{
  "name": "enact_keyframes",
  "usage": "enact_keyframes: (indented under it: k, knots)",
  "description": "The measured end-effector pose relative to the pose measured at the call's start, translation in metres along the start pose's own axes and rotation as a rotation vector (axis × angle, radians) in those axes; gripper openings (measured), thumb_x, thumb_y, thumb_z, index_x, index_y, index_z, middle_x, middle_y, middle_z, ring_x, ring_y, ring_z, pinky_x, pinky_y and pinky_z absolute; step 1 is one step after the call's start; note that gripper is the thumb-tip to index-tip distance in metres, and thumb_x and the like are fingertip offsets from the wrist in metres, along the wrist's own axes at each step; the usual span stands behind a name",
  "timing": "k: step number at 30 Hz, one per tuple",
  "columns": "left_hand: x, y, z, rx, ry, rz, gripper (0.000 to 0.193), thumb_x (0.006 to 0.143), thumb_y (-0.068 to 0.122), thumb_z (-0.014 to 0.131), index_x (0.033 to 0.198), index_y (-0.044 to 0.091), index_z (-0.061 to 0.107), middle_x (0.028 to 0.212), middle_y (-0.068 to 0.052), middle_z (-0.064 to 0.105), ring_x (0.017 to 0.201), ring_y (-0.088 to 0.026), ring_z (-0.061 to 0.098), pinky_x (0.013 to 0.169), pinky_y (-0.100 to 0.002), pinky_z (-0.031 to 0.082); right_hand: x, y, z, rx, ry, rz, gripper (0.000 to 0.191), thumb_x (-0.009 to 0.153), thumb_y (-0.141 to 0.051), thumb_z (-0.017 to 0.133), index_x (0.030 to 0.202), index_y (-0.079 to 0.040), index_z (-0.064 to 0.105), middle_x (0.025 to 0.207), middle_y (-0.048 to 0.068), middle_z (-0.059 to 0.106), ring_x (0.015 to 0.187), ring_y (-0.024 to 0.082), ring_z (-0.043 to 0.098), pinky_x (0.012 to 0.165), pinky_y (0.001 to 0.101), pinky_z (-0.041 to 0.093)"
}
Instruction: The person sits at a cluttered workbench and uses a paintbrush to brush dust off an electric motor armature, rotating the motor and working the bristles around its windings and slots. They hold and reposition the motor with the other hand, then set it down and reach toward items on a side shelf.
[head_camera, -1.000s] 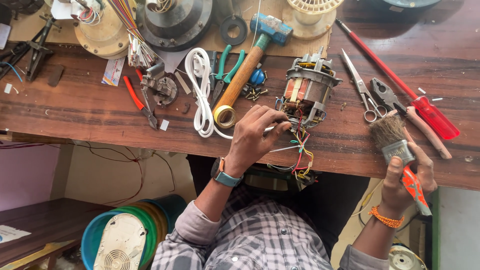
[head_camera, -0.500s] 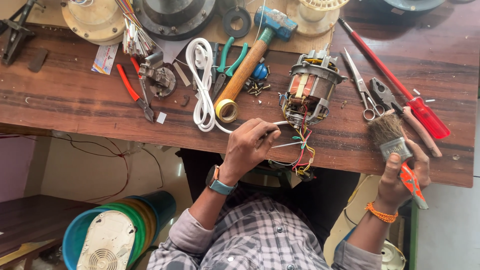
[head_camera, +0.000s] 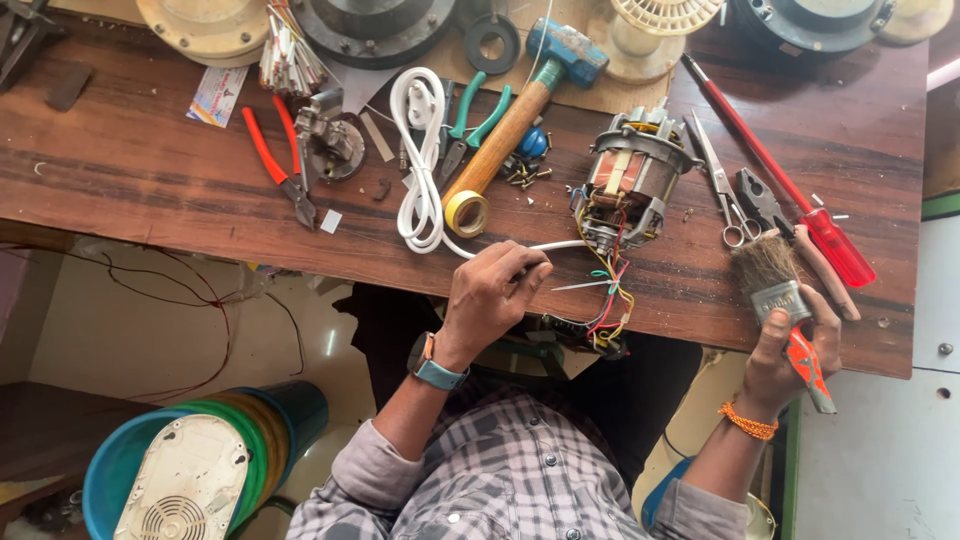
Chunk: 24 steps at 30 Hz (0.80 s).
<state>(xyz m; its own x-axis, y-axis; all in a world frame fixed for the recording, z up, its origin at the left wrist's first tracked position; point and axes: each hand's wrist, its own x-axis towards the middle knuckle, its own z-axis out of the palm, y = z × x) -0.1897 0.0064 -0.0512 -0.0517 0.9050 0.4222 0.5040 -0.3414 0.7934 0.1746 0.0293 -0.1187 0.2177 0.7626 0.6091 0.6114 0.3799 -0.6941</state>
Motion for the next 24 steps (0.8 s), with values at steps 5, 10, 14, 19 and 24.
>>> enact_keyframes:
  k: [5,10,14,19,24]
  knots:
    - [-0.01,-0.002,0.001,-0.002,0.003,0.014,0.012,0.095,0.017,0.074,0.099,0.006,0.072,0.087,-0.003,0.071,0.073,-0.017,0.068,0.064,-0.03,0.055,-0.002,0.001,-0.001,0.013,-0.002,0.006,0.052,0.113,-0.044,0.07,0.13,0.005,0.065,0.12,0.015,0.071,0.11,0.023,0.071,0.1,0.0352,0.059]
    - [-0.014,-0.005,-0.003,-0.004,0.026,0.009,0.012,0.095,0.017,0.073,0.099,0.006,0.072,0.09,-0.003,0.072,0.074,-0.016,0.069,0.064,-0.029,0.056,-0.002,-0.001,-0.001,-0.006,-0.001,0.002,0.051,0.112,-0.043,0.069,0.129,0.005,0.065,0.12,0.015,0.071,0.109,0.023,0.071,0.099,0.0349,0.058]
    - [-0.006,-0.006,-0.003,0.026,0.023,0.023,0.012,0.095,0.017,0.074,0.098,0.006,0.072,0.084,-0.003,0.07,0.07,-0.018,0.067,0.063,-0.032,0.054,-0.001,-0.003,0.0,0.012,-0.004,-0.017,0.051,0.113,-0.042,0.07,0.13,0.005,0.065,0.122,0.015,0.071,0.112,0.024,0.071,0.1,0.0355,0.059]
    - [0.003,-0.011,0.001,0.06,0.04,0.086,0.012,0.095,0.018,0.074,0.098,0.007,0.071,0.085,-0.004,0.07,0.074,-0.021,0.068,0.065,-0.034,0.055,-0.001,-0.002,-0.001,0.015,-0.011,-0.019,0.051,0.112,-0.043,0.07,0.13,0.005,0.065,0.121,0.014,0.07,0.111,0.024,0.07,0.1,0.0348,0.058]
    - [-0.003,-0.023,0.001,0.05,0.063,0.087,0.013,0.095,0.016,0.074,0.1,0.005,0.071,0.088,-0.005,0.072,0.077,-0.021,0.07,0.067,-0.033,0.056,-0.002,0.004,-0.001,-0.027,-0.008,-0.042,0.052,0.111,-0.043,0.068,0.132,0.005,0.065,0.125,0.015,0.07,0.114,0.024,0.07,0.102,0.0357,0.058]
